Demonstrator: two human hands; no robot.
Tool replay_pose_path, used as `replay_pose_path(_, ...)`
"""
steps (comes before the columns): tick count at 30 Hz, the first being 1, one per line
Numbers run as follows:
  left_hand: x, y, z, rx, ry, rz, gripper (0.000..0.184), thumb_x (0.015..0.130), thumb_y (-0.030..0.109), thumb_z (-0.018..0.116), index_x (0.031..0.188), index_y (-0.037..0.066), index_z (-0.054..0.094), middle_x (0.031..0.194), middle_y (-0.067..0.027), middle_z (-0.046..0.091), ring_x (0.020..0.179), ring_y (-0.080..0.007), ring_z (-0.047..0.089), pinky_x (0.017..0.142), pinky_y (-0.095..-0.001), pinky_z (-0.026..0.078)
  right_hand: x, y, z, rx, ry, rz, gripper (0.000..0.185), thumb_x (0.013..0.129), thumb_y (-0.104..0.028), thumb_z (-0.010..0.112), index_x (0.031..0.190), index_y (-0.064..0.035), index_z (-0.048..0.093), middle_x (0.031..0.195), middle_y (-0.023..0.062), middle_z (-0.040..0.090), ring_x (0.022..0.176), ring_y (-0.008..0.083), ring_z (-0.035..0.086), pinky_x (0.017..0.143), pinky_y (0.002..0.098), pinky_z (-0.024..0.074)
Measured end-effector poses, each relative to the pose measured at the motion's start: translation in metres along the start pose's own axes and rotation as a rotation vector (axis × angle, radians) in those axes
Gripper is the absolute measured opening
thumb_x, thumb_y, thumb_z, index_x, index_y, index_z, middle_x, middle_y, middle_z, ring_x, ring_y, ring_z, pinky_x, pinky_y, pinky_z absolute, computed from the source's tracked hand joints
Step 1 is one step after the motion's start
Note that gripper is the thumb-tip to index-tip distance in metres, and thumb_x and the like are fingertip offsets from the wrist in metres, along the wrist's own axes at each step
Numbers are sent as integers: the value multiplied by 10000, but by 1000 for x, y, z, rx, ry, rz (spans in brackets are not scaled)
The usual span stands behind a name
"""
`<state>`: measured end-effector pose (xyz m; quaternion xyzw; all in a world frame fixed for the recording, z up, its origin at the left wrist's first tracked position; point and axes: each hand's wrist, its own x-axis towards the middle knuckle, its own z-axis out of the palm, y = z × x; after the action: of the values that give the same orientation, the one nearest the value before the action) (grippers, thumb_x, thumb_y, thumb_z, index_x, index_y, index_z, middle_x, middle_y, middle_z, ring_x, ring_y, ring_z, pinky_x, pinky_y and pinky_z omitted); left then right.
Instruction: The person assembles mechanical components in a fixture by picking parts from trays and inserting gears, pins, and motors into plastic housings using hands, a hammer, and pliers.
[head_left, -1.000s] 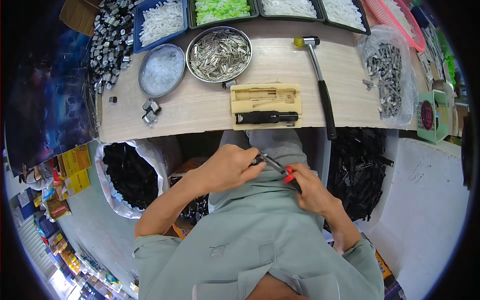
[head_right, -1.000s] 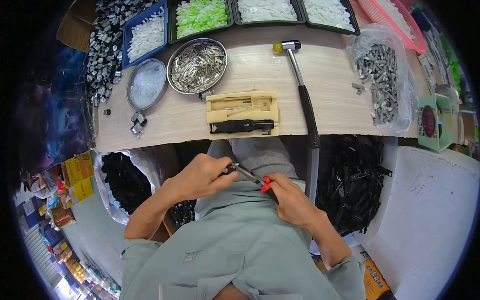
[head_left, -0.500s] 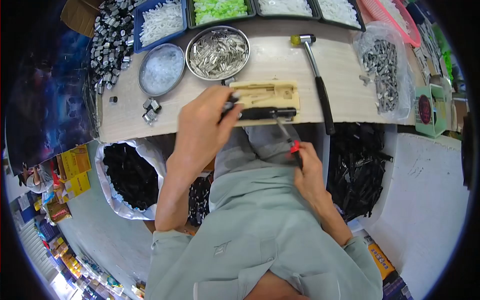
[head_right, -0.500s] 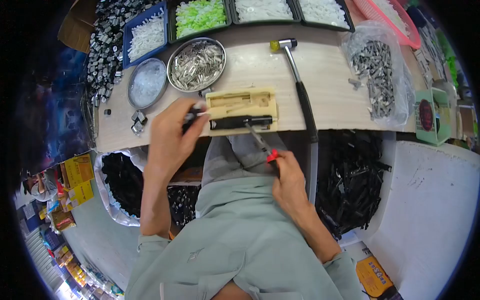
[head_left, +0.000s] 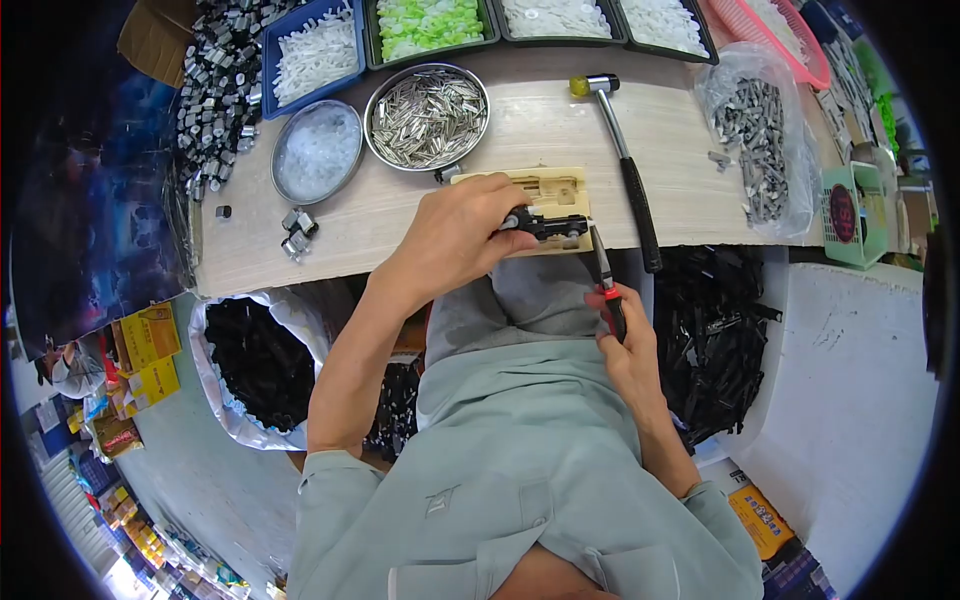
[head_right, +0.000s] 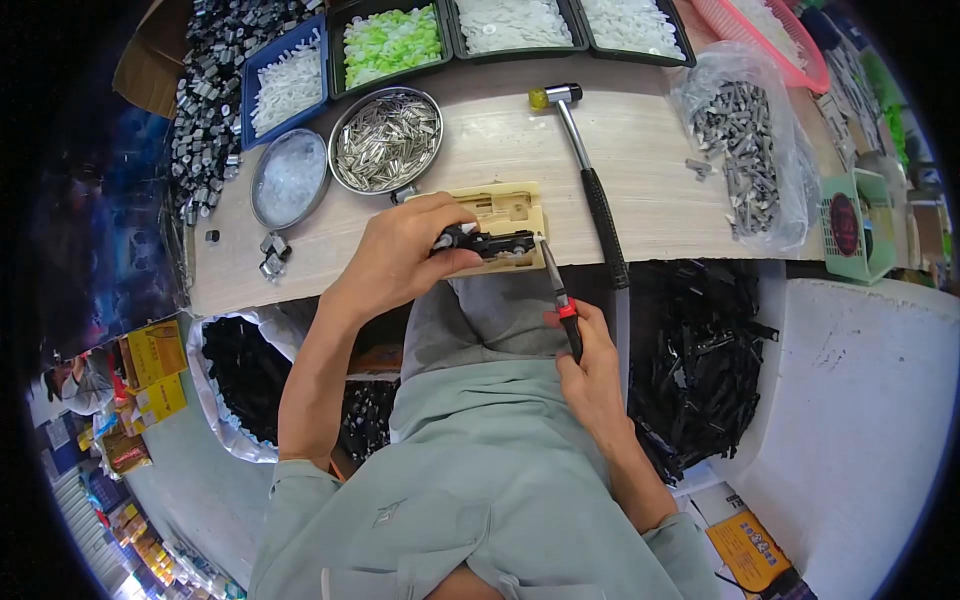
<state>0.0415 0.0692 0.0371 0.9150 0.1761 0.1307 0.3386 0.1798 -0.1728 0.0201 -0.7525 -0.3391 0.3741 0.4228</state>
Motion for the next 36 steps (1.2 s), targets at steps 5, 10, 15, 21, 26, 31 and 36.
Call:
replay_pose_path(5, 0, -10, -3, -163, -1, -36, 305, 830, 182, 799, 1053, 10, 681, 957, -144, 682, 875, -329, 667, 773, -394, 508, 3, 1, 4, 94, 28, -77, 436, 751, 131, 488, 1154, 54, 635, 1261, 151, 559, 1069, 240, 601, 877, 289, 467)
replay_pose_path(10, 1, -10, -5, -180, -5, -30, 302, 834, 174, 802, 1049, -8, 693, 939, -143, 690, 875, -310, 676, 787, -382, 519, 5, -7, 0, -1, 37, -142, 454, 735, 154, 488, 1160, 62, 619, 1252, 167, 554, 1090, 286, 602, 909, 321, 475)
replay_pose_path(15, 7, 16, -1, 60, 259, 164, 248, 827, 152, 774, 1017, 16, 692, 871, -96, 681, 829, -277, 669, 696, -363, 537, 11, -6, -3, -149, 38, -264, 471, 697, 165, 510, 1145, 64, 618, 1239, 205, 538, 1090, 362, 590, 923, 361, 483)
replay_pose_path(21, 17, 22, 15, 428, 315, 417, 137, 729, 137, 706, 769, 71, 593, 673, -17, 569, 676, -196, 611, 538, -325, 506, 10, -10, -3, -463, -1, -398, 513, 629, 193, 539, 1114, 49, 621, 1231, 233, 528, 1120, 429, 564, 956, 431, 491)
replay_pose_path(26, 1, 27, 0, 351, 189, 415, 217, 682, 157, 780, 738, 65, 591, 662, -26, 584, 656, -203, 619, 513, -349, 486, 11, -7, -12, -380, -182, -428, 528, 584, 216, 549, 1080, 42, 606, 1229, 230, 526, 1122, 435, 560, 957, 437, 491)
replay_pose_path(31, -31, 7, -10, -291, -102, 221, 216, 734, 137, 843, 817, 9, 689, 728, -62, 670, 619, -203, 614, 519, -325, 455, 11, 1, -16, -378, -369, -549, 548, 569, 217, 569, 1089, 44, 592, 1259, 227, 519, 1134, 434, 557, 961, 438, 489)
replay_pose_path(36, -74, 19, -7, -706, -112, -151, 190, 847, 132, 794, 949, -5, 710, 792, -95, 660, 700, -181, 617, 639, -320, 482, 9, -11, -5, -430, -408, -608, 543, 572, 194, 593, 1099, 61, 574, 1326, 235, 507, 1200, 422, 532, 985, 439, 479)
